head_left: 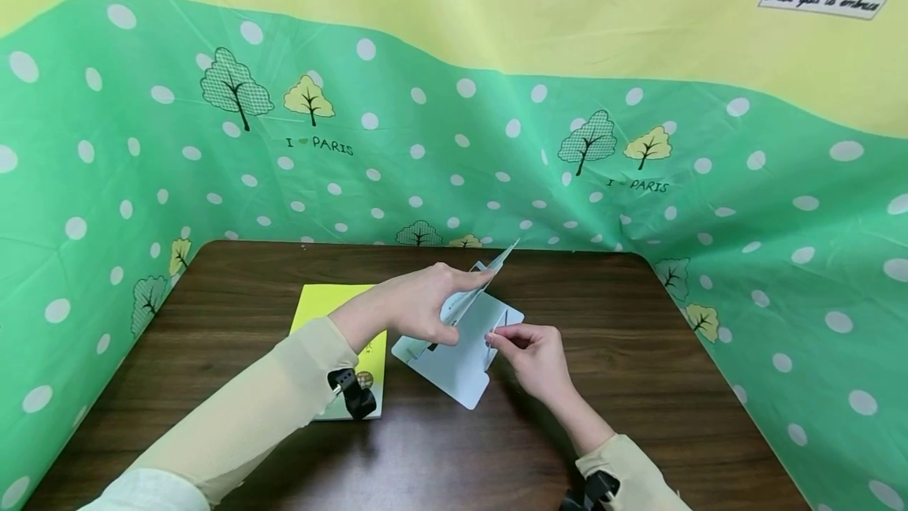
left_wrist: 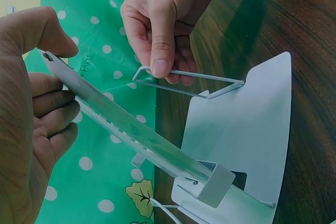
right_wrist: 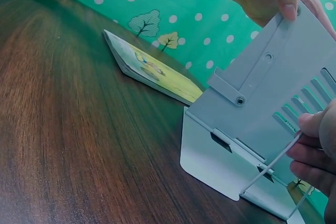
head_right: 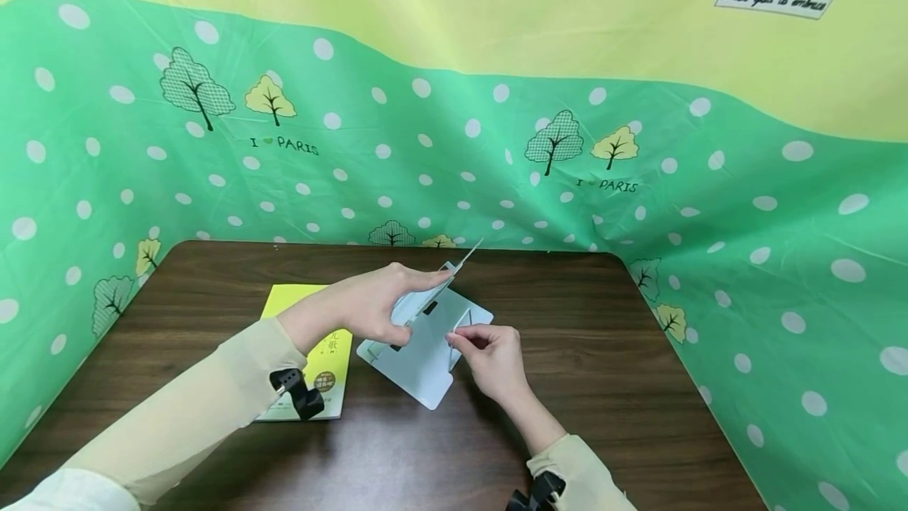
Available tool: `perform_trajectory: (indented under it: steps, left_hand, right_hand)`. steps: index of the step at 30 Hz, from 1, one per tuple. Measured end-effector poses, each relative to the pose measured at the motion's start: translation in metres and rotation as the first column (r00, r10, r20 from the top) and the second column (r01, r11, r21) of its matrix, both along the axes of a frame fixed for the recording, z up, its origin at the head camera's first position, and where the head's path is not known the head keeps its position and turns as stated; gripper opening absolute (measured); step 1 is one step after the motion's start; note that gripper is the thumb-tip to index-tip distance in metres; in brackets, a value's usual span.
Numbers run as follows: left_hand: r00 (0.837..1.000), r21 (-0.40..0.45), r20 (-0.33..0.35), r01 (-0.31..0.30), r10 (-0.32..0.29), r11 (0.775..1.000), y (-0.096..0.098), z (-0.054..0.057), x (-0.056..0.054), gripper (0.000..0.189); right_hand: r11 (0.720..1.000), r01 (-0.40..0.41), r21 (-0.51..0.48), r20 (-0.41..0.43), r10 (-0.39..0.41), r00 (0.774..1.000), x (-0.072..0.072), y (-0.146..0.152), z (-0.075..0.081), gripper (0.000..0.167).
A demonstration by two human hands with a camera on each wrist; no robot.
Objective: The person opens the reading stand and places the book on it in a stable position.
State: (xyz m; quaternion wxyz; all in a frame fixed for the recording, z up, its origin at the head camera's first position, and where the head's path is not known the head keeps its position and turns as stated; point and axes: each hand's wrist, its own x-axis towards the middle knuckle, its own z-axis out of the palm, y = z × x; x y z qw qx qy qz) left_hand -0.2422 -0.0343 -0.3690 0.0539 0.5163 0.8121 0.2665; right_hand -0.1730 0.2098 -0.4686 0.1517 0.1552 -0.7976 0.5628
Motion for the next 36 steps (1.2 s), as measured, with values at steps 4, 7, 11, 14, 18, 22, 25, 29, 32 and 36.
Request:
perform_trajectory:
  steps: [4,7,11,14,18,22,25,29,32,36]
  left_hand:
    - [1.0,-0.004,-0.001,-0.007,0.007,1.0,0.001,0.0,0.002,0.101]
    - [1.0,-0.01,0.001,-0.019,0.019,1.0,0.002,0.001,0.003,0.101]
    - [0.999,-0.021,0.008,-0.032,0.032,0.999,0.002,-0.001,0.005,0.101]
    - [0.999,-0.031,0.008,-0.037,0.037,0.999,0.003,-0.002,0.005,0.1]
    - [0.999,-0.04,0.0,-0.039,0.039,0.998,0.005,-0.003,0.005,0.098]
    - [0.999,-0.041,-0.001,-0.038,0.038,0.998,0.008,-0.004,0.006,0.095]
    - [0.999,-0.048,0.0,-0.039,0.039,0.998,0.01,-0.005,0.008,0.094]
    - [0.999,-0.055,-0.013,-0.039,0.038,0.998,0.013,-0.007,0.01,0.092]
    - [0.999,-0.056,-0.011,-0.03,0.03,0.998,0.015,-0.009,0.012,0.091]
    - [1.0,-0.057,-0.004,-0.005,0.005,0.998,0.018,-0.012,0.014,0.09]
  right_hand:
    - [1.0,0.011,0.003,0.001,-0.011,1.0,-0.001,0.0,-0.001,0.004]
    - [1.0,0.025,0.003,0.008,-0.025,1.0,0.0,-0.001,-0.001,0.004]
    - [0.999,0.036,0.0,0.028,-0.036,0.999,-0.001,-0.003,-0.003,0.006]
    - [0.999,0.034,-0.007,0.033,-0.034,0.999,-0.002,-0.003,-0.005,0.006]
    - [1.0,0.02,-0.017,0.033,-0.019,0.999,-0.003,-0.005,-0.005,0.005]
    - [1.0,0.001,-0.022,0.037,0.0,0.999,-0.003,-0.005,-0.003,0.003]
    - [1.0,-0.014,-0.023,0.035,0.014,0.999,-0.003,-0.006,-0.001,0.005]
    - [0.999,-0.023,-0.028,0.037,0.024,0.999,-0.004,-0.006,-0.002,0.004]
    - [1.0,-0.02,-0.024,0.036,0.021,0.999,-0.005,-0.005,-0.002,0.008]
    - [1.0,-0.014,-0.01,0.028,0.014,1.0,-0.006,-0.006,-0.004,0.015]
